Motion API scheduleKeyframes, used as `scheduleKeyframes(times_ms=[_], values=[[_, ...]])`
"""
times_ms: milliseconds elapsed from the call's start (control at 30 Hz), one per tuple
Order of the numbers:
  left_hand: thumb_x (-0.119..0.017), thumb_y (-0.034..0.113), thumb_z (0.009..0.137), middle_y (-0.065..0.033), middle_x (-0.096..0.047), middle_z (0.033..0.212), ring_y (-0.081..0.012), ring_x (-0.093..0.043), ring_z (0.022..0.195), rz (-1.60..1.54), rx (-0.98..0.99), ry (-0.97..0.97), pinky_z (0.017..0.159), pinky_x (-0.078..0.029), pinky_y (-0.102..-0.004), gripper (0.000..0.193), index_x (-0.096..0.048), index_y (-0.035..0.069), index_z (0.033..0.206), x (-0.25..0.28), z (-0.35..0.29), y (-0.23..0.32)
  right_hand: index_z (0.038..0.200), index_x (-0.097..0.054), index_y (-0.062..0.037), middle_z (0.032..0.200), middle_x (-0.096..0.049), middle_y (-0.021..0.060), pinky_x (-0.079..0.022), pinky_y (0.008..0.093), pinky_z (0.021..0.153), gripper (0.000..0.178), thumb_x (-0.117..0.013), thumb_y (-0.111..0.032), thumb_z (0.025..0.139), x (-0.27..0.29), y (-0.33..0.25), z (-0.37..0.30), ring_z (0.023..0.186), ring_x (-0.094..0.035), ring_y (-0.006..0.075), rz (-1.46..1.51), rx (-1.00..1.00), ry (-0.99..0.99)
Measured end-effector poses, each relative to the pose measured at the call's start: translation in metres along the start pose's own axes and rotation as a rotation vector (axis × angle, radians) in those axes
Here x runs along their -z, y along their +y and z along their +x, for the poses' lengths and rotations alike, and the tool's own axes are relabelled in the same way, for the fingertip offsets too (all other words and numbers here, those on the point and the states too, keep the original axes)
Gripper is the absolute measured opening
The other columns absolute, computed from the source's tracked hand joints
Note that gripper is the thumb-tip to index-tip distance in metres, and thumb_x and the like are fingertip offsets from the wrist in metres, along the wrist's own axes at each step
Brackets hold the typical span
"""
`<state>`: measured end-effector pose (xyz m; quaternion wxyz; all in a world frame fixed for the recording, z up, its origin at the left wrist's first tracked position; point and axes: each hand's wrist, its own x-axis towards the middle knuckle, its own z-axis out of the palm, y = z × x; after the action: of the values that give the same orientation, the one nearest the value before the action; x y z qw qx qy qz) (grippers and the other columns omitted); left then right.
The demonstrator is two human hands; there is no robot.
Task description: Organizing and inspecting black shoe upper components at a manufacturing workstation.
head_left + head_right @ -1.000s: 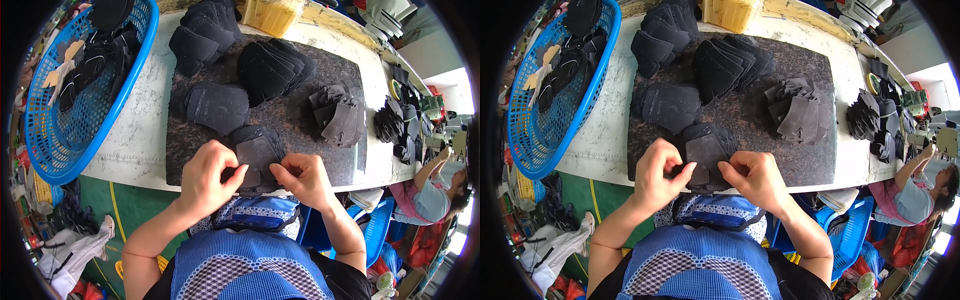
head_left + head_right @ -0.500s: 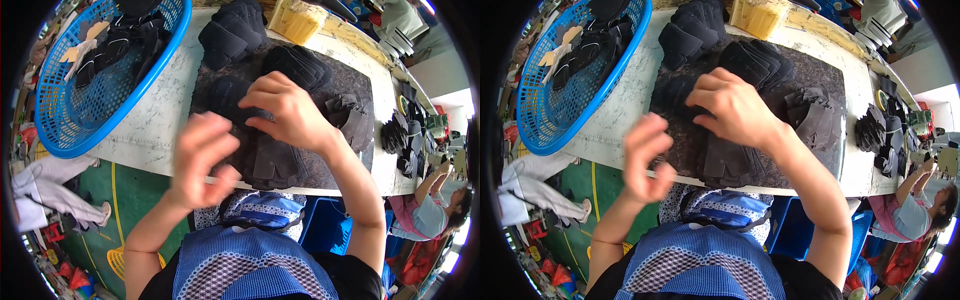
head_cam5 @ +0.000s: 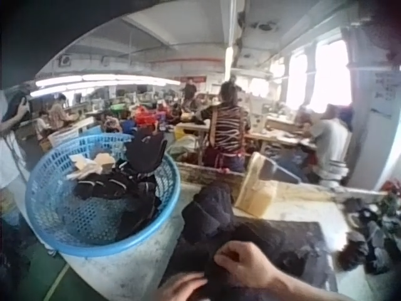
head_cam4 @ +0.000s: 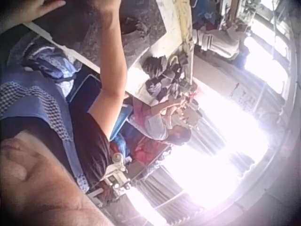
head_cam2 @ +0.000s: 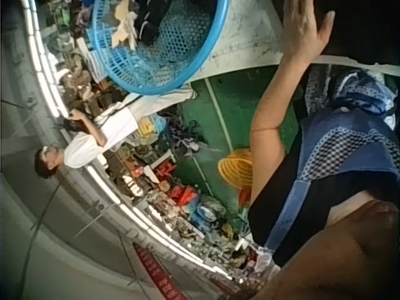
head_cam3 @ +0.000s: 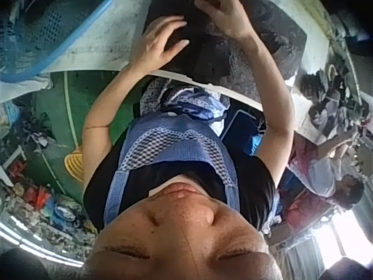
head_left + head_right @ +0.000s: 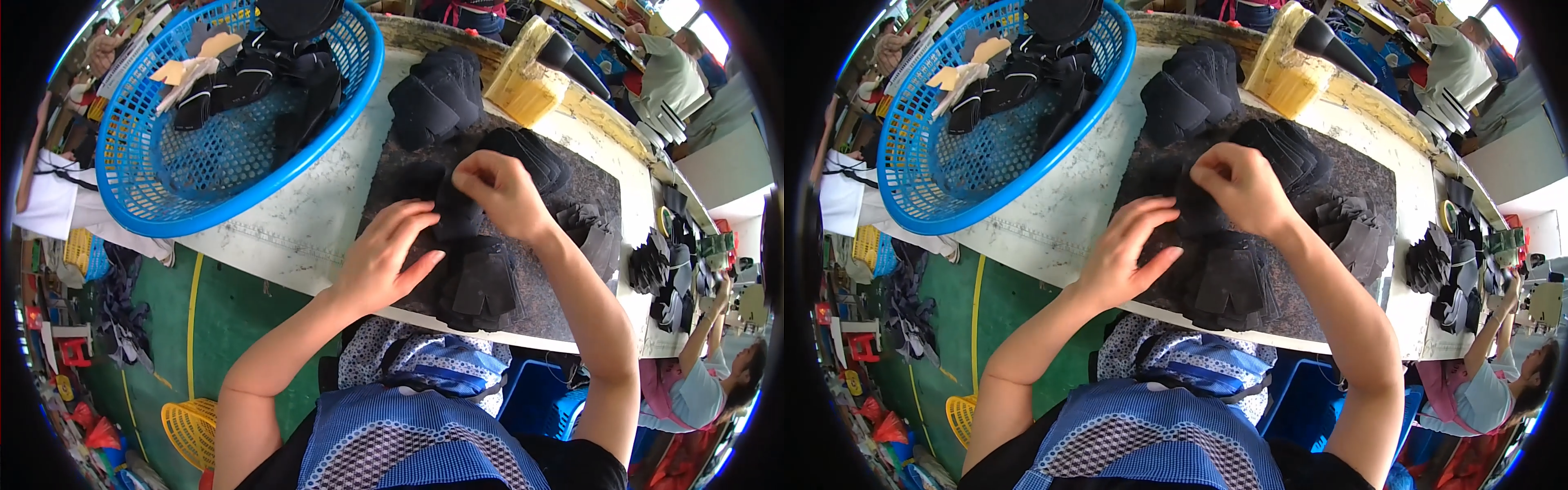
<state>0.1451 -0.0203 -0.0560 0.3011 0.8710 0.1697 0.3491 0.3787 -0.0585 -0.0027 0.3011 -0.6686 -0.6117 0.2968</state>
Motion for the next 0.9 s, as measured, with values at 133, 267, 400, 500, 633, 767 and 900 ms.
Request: scheduleKeyframes(times_ms=[133,267,400,500,633,767,900], values=[[-0.076,0.02,0.094,-0.0135,-0.064,0.132,-0.0362,-0.058,0.125,0.2,-0.085,-0.074,0.108,-0.048,-0.0458,0.038,-0.066,0.003,0.126,-0.001,0.009,-0.023,0.099,-0.072,0.0013,0.084,-0.068,0.0027,-0.049,0.0251,0.07,0.015,-0.071,-0.014,0.1,0.025,-0.04,-0.025,0.078,-0.061,0.009,0.44,0.054,0.729],[-0.077,0.014,0.091,-0.0117,-0.066,0.123,-0.0338,-0.063,0.116,0.208,-0.124,0.045,0.101,-0.05,-0.045,0.034,-0.067,0.005,0.122,0.003,0.02,-0.009,0.094,-0.072,-0.0032,0.09,-0.069,0.0057,-0.053,0.035,0.075,0.015,-0.081,-0.01,0.086,0.015,-0.052,-0.114,0.079,-0.066,0.0197,-0.499,0.521,0.503],[-0.076,0.009,0.091,-0.0129,-0.069,0.117,-0.0339,-0.066,0.109,-0.068,-0.185,-0.023,0.095,-0.053,-0.0426,0.03,-0.069,0.003,0.12,-0.009,0.036,0.023,0.1,-0.075,-0.006,0.1,-0.074,0.0052,-0.055,0.0421,0.087,0.03,-0.088,-0.011,0.073,-0.032,-0.014,-0.157,0.097,-0.07,0.0283,-0.347,0.366,0.433],[-0.076,0.009,0.092,-0.0135,-0.069,0.119,-0.0333,-0.067,0.109,-0.12,-0.213,-0.106,0.096,-0.053,-0.0424,0.03,-0.069,0.003,0.12,-0.023,0.047,0.036,0.093,-0.073,-0.006,0.097,-0.074,0.0089,-0.053,0.0383,0.081,0.02,-0.078,0.004,0.076,0.022,0.013,-0.179,0.09,-0.07,0.029,-0.337,0.239,0.721],[-0.077,0.011,0.092,-0.0172,-0.064,0.127,-0.0339,-0.065,0.115,-0.342,-0.121,-0.319,0.104,-0.052,-0.0408,0.049,-0.058,0.001,0.137,-0.08,0.09,0.056,0.113,-0.071,-0.003,0.117,-0.069,0.0149,-0.051,0.043,0.095,0.032,-0.076,-0.001,0.081,0.059,0.059,-0.176,0.109,-0.063,0.035,-0.464,-0.125,0.954],[-0.08,0.015,0.088,-0.0189,-0.063,0.124,-0.0355,-0.063,0.115,-0.196,-0.286,-0.237,0.103,-0.052,-0.0437,0.058,-0.055,0.002,0.139,-0.139,0.121,0.06,0.124,-0.07,-0.0046,0.134,-0.061,0.0175,-0.047,0.0493,0.109,0.046,-0.08,-0.009,0.08,0.065,0.068,-0.174,0.125,-0.057,0.0403,-0.59,-0.129,0.821],[-0.075,0.014,0.079,-0.0116,-0.066,0.099,-0.0331,-0.063,0.1,-0.09,-0.384,-0.115,0.09,-0.053,-0.0444,0.022,-0.072,0.007,0.1,-0.16,0.132,0.064,0.112,-0.071,-0.0063,0.126,-0.065,0.0166,-0.046,0.0485,0.106,0.039,-0.08,0.001,0.075,0.046,0.071,-0.176,0.122,-0.059,0.0386,-0.614,-0.032,0.86]])
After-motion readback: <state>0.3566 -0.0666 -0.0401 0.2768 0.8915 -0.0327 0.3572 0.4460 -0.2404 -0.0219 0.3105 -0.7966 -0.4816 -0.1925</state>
